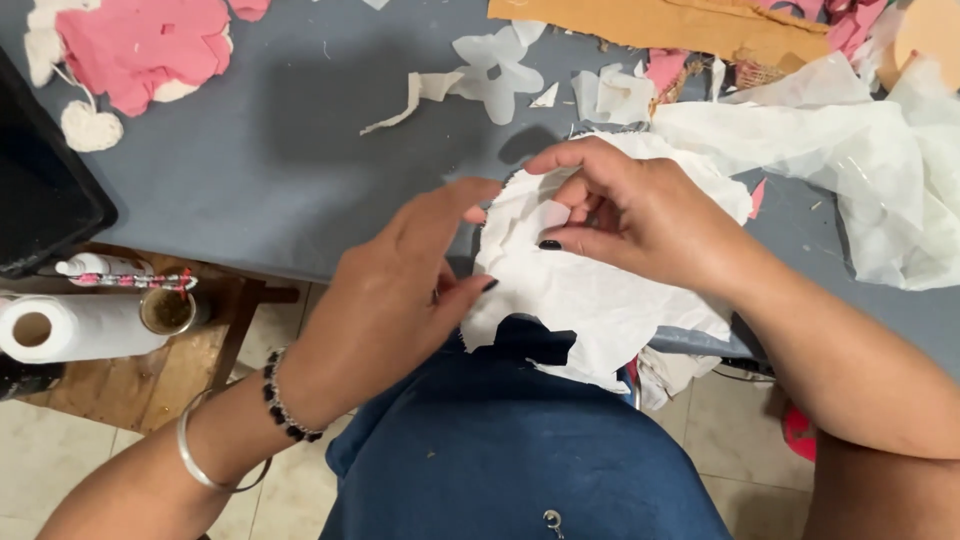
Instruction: Cutting out various shapes from different colored fabrics and trimming excess material using scissors.
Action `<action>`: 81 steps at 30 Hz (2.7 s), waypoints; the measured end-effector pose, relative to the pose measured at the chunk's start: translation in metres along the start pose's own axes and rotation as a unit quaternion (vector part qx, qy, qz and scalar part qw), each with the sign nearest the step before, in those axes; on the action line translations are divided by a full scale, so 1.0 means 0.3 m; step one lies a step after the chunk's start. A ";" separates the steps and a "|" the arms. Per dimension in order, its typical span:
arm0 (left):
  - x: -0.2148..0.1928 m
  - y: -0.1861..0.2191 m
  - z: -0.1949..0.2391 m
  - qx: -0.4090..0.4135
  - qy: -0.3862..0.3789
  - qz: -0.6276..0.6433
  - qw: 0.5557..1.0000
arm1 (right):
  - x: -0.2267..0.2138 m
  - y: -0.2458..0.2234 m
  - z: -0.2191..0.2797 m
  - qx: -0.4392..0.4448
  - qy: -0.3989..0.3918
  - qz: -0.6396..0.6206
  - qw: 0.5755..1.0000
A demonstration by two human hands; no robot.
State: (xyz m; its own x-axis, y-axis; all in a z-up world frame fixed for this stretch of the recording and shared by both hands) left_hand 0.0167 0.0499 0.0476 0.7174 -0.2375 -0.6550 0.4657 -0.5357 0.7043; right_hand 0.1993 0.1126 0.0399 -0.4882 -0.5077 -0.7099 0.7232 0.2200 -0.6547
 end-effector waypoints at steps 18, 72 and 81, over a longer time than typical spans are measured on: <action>0.021 -0.105 -0.091 -0.138 -0.072 0.181 0.971 | 0.016 0.014 -0.007 -0.097 -0.109 -0.218 0.965; 0.055 -0.151 -0.095 -0.211 -0.085 0.133 0.965 | 0.001 0.039 0.007 -0.002 0.056 -0.122 0.991; 0.065 -0.153 -0.127 -0.185 -0.074 0.079 0.977 | 0.014 0.035 0.004 0.000 0.043 -0.104 0.994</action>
State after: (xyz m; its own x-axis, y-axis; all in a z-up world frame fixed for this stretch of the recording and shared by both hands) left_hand 0.0291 0.1007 0.0129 0.7252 -0.4233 -0.5431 0.5304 -0.1594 0.8326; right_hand 0.2055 0.1118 0.0303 -0.6680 -0.4685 -0.5782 0.6015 0.1176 -0.7902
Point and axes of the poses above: each hand's wrist, its own z-axis away from the middle knuckle, its own x-axis out of the palm, y = z × x, the point moved 7 cm from there along -z, towards the middle knuckle, and after that the axes turned 13 degrees about x, right-handed, at the moved point
